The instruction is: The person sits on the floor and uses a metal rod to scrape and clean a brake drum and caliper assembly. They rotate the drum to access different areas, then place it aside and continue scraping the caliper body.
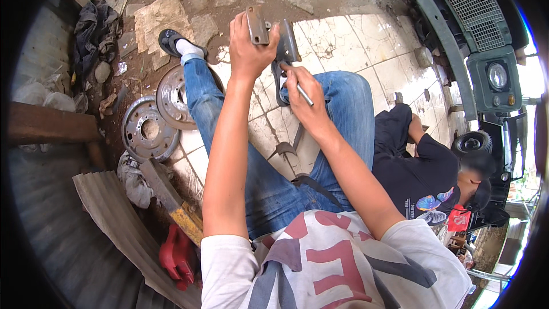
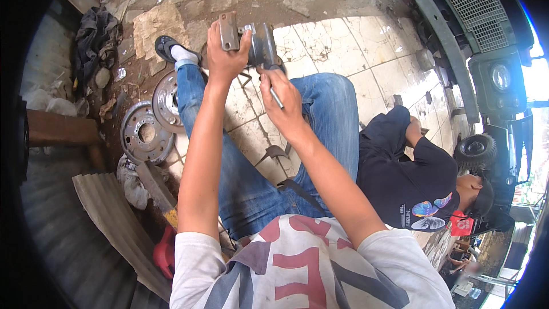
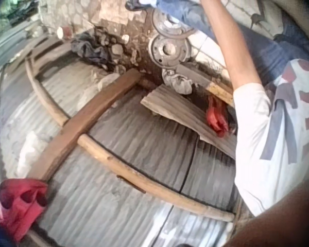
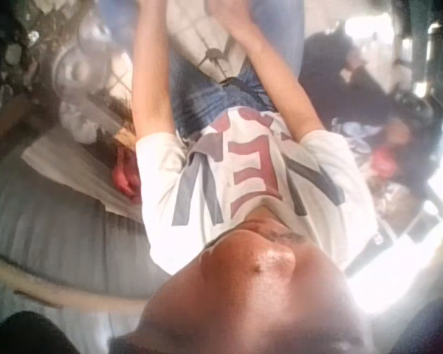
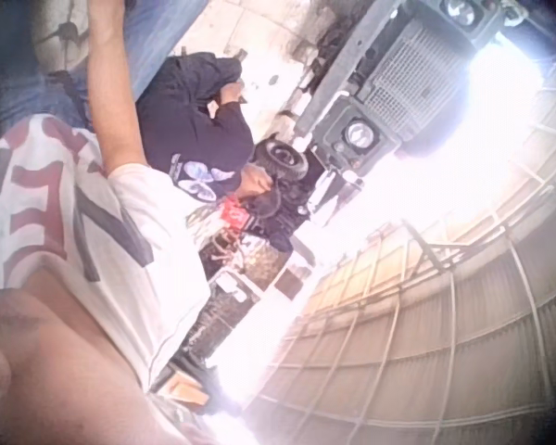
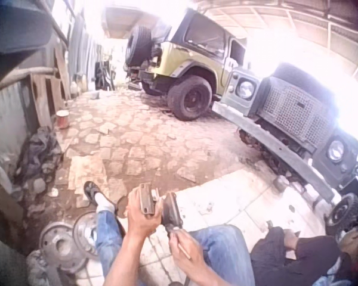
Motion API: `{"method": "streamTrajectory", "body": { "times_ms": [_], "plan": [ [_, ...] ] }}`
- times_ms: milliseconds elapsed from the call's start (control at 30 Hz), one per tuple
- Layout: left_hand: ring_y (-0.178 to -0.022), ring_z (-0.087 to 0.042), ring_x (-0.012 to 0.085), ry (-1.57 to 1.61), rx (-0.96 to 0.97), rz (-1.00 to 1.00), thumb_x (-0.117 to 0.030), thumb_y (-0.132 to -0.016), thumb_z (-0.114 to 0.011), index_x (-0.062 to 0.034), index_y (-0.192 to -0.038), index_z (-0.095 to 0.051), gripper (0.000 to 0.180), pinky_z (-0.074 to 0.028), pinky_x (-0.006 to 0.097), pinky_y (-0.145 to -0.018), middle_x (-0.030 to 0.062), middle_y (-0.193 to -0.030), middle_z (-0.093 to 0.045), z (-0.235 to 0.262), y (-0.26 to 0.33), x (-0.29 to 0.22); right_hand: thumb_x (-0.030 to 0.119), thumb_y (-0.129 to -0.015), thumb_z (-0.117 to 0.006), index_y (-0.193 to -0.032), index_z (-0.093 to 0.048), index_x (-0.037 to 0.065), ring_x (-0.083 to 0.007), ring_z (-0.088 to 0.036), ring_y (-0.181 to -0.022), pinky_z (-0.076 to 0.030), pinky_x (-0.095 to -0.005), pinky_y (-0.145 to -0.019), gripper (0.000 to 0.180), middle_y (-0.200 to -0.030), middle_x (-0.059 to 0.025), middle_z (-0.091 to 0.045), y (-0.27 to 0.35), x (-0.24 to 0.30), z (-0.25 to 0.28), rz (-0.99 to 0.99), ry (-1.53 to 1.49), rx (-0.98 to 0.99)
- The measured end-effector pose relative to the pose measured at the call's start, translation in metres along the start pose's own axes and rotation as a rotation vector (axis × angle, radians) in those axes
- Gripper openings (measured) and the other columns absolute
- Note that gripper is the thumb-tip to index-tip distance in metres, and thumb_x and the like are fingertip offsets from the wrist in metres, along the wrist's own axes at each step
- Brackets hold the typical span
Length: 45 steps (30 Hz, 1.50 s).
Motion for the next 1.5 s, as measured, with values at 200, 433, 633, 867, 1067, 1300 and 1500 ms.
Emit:
{"method": "streamTrajectory", "body": {
  "times_ms": [200,433,633,867,1067,1300,1500],
  "plan": [
    [-0.096,-0.052,0.0386,0.012,-0.045,0.017,-0.025,-0.077,-0.069,0.0013,-0.106,-0.056,0.041,-0.046,0.046,-0.082,0.0192,-0.102,-0.056,0.015,-0.004,0.007,0.022,-0.095,-0.044,-0.105,-0.064,-0.001,-0.0344,-0.062,-0.082,-0.048,-0.0396,-0.073,0.032,-0.091,-0.0202,-0.062,-0.005,0.002,-0.014,0.042,-0.009,-0.014],
    [-0.098,-0.052,0.0387,0.013,-0.056,0.084,-0.031,-0.077,-0.068,0.0017,-0.106,-0.054,0.046,-0.047,0.047,-0.083,0.0194,-0.1,-0.055,0.019,0.0,0.01,0.02,-0.097,-0.04,-0.107,-0.065,-0.003,-0.0252,-0.062,-0.073,-0.048,-0.037,-0.069,0.035,-0.08,-0.0167,-0.063,-0.012,-0.002,-0.012,0.084,0.011,0.013],
    [-0.097,-0.052,0.0371,-0.028,-0.038,0.071,-0.032,-0.077,-0.069,0.0029,-0.105,-0.055,0.047,-0.046,0.046,-0.083,0.0187,-0.101,-0.056,0.015,0.003,0.011,0.03,-0.1,-0.037,-0.11,-0.065,-0.002,-0.0163,-0.06,-0.063,-0.047,-0.0312,-0.063,0.043,-0.07,-0.0124,-0.063,-0.039,-0.001,0.005,-0.029,-0.032,0.158],
    [-0.101,-0.051,0.0365,0.045,0.035,0.03,-0.03,-0.076,-0.071,0.0023,-0.111,-0.055,0.05,-0.045,0.045,-0.086,0.0187,-0.105,-0.055,0.005,0.014,-0.009,0.033,-0.098,-0.039,-0.104,-0.066,-0.001,-0.0162,-0.059,-0.058,-0.047,-0.0321,-0.056,0.044,-0.062,-0.0103,-0.06,-0.086,-0.017,0.021,0.006,-0.036,0.202],
    [-0.1,-0.052,0.0351,0.211,0.082,0.093,-0.026,-0.08,-0.07,0.0022,-0.118,-0.055,0.05,-0.043,0.042,-0.088,0.0185,-0.106,-0.055,0.009,0.02,-0.001,0.029,-0.097,-0.043,-0.102,-0.068,0.001,-0.0193,-0.064,-0.068,-0.051,-0.0331,-0.066,0.037,-0.078,-0.0116,-0.067,-0.062,-0.008,0.023,-0.018,-0.128,0.192],
    [-0.084,-0.053,0.0156,0.188,0.231,0.05,-0.03,-0.088,-0.064,0.002,-0.128,-0.045,0.055,-0.048,0.026,-0.062,0.0091,-0.092,-0.051,-0.001,0.01,-0.009,0.027,-0.099,-0.042,-0.108,-0.067,0.003,-0.0156,-0.061,-0.072,-0.05,-0.03,-0.071,0.036,-0.079,-0.0086,-0.066,-0.051,-0.05,0.038,-0.037,-0.35,0.245],
    [-0.108,-0.053,0.0226,0.204,0.234,0.261,-0.021,-0.093,-0.057,0.0011,-0.131,-0.045,0.046,-0.046,0.036,-0.091,0.0141,-0.116,-0.054,0.006,-0.004,0.017,0.037,-0.103,-0.036,-0.132,-0.05,0.001,-0.0154,-0.064,-0.087,-0.047,-0.0302,-0.082,0.048,-0.097,-0.0128,-0.067,0.035,-0.157,0.083,-0.457,-0.486,-0.394]
  ]
}}
Point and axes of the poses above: each hand's wrist, its own y-axis away from the middle knuckle, its own z-axis out of the back of the hand, x = y × z, the point moved 3 cm from there along -y, towards the middle knuckle
